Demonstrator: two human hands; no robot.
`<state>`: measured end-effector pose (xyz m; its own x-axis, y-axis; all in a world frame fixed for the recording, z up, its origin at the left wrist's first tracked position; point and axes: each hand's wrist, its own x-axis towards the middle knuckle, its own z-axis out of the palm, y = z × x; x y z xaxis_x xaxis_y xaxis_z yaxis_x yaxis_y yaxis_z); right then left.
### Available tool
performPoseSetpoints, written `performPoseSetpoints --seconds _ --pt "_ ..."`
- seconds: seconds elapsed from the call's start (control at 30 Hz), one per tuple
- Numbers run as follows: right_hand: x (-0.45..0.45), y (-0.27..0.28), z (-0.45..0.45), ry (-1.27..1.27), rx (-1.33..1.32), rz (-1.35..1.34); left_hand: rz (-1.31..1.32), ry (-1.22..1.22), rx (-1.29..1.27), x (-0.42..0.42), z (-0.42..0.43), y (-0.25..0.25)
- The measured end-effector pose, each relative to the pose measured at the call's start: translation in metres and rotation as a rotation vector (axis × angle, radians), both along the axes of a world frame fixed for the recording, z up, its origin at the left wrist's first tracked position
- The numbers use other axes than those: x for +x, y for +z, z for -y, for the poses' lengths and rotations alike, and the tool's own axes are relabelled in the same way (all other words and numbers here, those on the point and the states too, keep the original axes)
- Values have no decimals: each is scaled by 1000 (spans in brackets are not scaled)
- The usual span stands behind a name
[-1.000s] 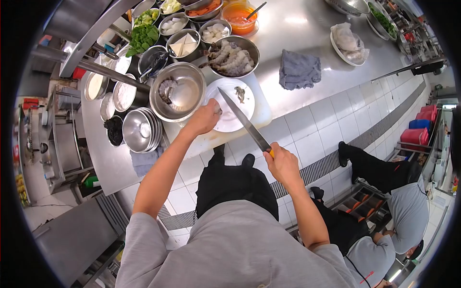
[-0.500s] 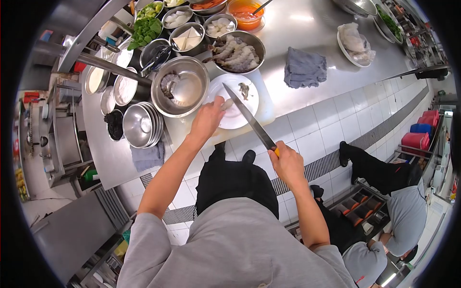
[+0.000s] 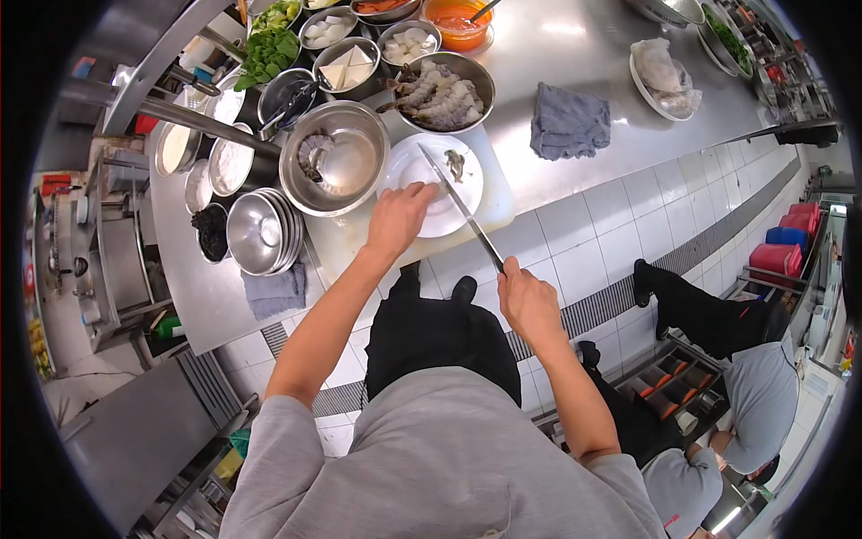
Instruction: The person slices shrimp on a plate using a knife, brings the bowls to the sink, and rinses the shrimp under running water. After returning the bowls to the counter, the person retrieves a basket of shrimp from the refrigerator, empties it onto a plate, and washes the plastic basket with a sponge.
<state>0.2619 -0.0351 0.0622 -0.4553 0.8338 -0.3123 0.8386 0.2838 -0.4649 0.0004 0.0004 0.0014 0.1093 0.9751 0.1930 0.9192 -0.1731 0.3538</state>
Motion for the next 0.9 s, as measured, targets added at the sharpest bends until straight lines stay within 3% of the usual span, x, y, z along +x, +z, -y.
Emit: performPoseSetpoints --seconds 0.57,0.9 --pt "14 43 30 6 52 194 -91 105 -97 14 -4 14" --pt "-10 -26 5 -12 210 38 -34 43 -89 5 -7 8"
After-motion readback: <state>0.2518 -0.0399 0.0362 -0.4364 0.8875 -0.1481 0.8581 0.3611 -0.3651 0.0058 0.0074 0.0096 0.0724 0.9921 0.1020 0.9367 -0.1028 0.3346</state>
